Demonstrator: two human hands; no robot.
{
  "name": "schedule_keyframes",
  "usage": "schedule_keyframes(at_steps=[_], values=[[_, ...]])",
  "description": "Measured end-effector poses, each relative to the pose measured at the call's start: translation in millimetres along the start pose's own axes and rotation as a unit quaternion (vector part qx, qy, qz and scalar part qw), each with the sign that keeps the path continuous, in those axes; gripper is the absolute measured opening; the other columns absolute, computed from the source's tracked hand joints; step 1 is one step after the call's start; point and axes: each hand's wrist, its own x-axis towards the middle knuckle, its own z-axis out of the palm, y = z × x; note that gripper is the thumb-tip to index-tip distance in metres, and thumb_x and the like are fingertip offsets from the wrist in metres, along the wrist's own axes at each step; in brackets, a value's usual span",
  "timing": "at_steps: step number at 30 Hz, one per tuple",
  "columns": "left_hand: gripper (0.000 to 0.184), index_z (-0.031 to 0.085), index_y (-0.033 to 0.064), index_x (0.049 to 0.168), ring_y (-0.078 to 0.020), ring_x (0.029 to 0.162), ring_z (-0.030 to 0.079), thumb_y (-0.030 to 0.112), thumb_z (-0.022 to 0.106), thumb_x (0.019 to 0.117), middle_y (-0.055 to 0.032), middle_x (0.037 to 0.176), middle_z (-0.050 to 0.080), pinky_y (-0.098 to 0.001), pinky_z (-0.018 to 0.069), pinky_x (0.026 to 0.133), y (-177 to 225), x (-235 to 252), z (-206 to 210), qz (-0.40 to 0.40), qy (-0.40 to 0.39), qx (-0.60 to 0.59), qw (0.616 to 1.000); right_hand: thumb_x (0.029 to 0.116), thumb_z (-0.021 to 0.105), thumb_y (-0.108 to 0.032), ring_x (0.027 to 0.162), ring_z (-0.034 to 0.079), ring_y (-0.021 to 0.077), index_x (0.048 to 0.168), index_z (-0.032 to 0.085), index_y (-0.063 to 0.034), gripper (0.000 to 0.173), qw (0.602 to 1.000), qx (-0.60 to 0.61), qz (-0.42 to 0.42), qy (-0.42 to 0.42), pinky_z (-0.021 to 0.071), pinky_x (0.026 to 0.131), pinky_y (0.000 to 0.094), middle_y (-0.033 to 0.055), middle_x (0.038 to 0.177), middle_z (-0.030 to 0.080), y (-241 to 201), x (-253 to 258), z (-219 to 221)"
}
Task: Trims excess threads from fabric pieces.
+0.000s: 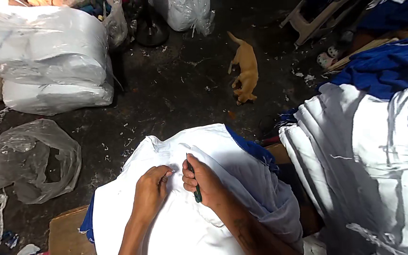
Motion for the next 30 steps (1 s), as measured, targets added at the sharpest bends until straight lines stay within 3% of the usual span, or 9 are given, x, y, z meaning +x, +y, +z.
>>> schedule_keyframes(at_steps=[4, 7, 10, 13, 15, 18, 22, 25, 30], values=[[0.032, 0.072, 0.0049, 0.095, -0.0061, 0.068, 0.064, 0.023, 0.047, 0.1048, 0.0005, 0.078, 0.067, -0.0265, 0.0566, 0.065, -17, -4, -24, -0.059, 0.062, -0.068, 0.994, 0.1130, 0.027, -0.042, 0.039, 0.033, 0.0019, 0.085, 0.046, -0.0118, 0.046, 1.000, 0.013, 0.017, -0.016, 0.0322, 0.039, 0.0142, -0.0060, 0.055, 0.034, -3, -7, -3], [0.045, 0.047, -0.0044, 0.146, -0.0400, 0.113, 0.063, 0.016, 0.050, 0.1058, -0.0284, 0.134, 0.057, -0.0559, 0.0521, 0.096, -39, 4, -65, -0.207, 0.144, 0.033, 0.967, 0.1124, 0.024, -0.046, 0.041, 0.038, 0.0023, 0.089, 0.050, -0.0110, 0.049, 0.998, 0.032, 0.041, -0.036, 0.0355, 0.040, 0.0147, -0.0054, 0.057, 0.039, -3, -13, -9], [0.073, 0.026, -0.0080, 0.157, -0.0653, 0.129, 0.042, 0.020, 0.064, 0.1005, -0.0435, 0.149, 0.035, -0.0780, 0.0356, 0.101, -33, 29, -76, -0.290, 0.066, 0.127, 0.946, 0.1124, 0.024, -0.045, 0.042, 0.039, 0.0029, 0.090, 0.051, -0.0106, 0.049, 0.998, 0.018, 0.049, -0.037, 0.0357, 0.041, 0.0153, -0.0051, 0.059, 0.041, 4, -15, -11], [0.066, 0.044, -0.0037, 0.150, -0.0572, 0.127, 0.049, 0.027, 0.070, 0.0975, -0.0355, 0.142, 0.049, -0.0727, 0.0406, 0.100, -24, 54, -38, -0.218, -0.063, 0.109, 0.968, 0.1126, 0.025, -0.045, 0.042, 0.038, 0.0032, 0.090, 0.052, -0.0103, 0.049, 0.998, 0.008, 0.051, -0.031, 0.0355, 0.040, 0.0159, -0.0050, 0.059, 0.041, 4, -13, -7], [0.042, 0.067, 0.0019, 0.129, -0.0473, 0.120, 0.057, 0.027, 0.071, 0.0965, -0.0262, 0.127, 0.062, -0.0652, 0.0458, 0.098, -31, 68, -8, -0.207, -0.135, 0.114, 0.962, 0.1126, 0.024, -0.045, 0.041, 0.038, 0.0033, 0.090, 0.051, -0.0105, 0.049, 0.998, 0.006, 0.055, -0.025, 0.0355, 0.040, 0.0161, -0.0051, 0.058, 0.040, 5, -13, -7], [0.021, 0.076, 0.0011, 0.101, -0.0379, 0.095, 0.070, 0.017, 0.063, 0.1018, -0.0198, 0.100, 0.072, -0.0611, 0.0536, 0.087, -41, 80, -13, -0.217, -0.068, 0.063, 0.972, 0.1131, 0.023, -0.042, 0.042, 0.039, 0.0042, 0.094, 0.051, -0.0100, 0.047, 0.999, -0.004, 0.043, -0.032, 0.0370, 0.040, 0.0170, -0.0047, 0.060, 0.041, 5, -11, -11], [0.037, 0.060, -0.0043, 0.130, -0.0347, 0.093, 0.068, 0.024, 0.052, 0.1075, -0.0261, 0.114, 0.065, -0.0539, 0.0564, 0.084, -81, 58, -68, -0.290, 0.185, -0.030, 0.938, 0.1133, 0.025, -0.041, 0.043, 0.040, 0.0049, 0.093, 0.053, -0.0086, 0.047, 0.999, -0.020, 0.028, -0.037, 0.0383, 0.042, 0.0178, -0.0040, 0.061, 0.042, 9, -10, -14], [0.063, 0.028, -0.0056, 0.157, -0.0559, 0.133, 0.044, 0.022, 0.053, 0.1062, -0.0403, 0.149, 0.036, -0.0670, 0.0374, 0.108, -71, 43, -102, -0.323, 0.177, 0.066, 0.927, 0.1133, 0.026, -0.040, 0.044, 0.040, 0.0046, 0.093, 0.054, -0.0087, 0.046, 0.998, -0.039, 0.025, -0.044, 0.0379, 0.042, 0.0175, -0.0043, 0.061, 0.042, 11, -8, -11], [0.041, 0.063, -0.0015, 0.132, -0.0393, 0.120, 0.062, 0.028, 0.054, 0.1042, -0.0225, 0.130, 0.064, -0.0602, 0.0485, 0.100, -2, -10, -55, -0.132, -0.002, 0.035, 0.991, 0.1135, 0.021, -0.036, 0.041, 0.037, 0.0009, 0.090, 0.054, -0.0087, 0.049, 0.995, -0.075, -0.066, -0.021, 0.0356, 0.042, 0.0149, -0.0071, 0.055, 0.040, 6, -20, -8]])
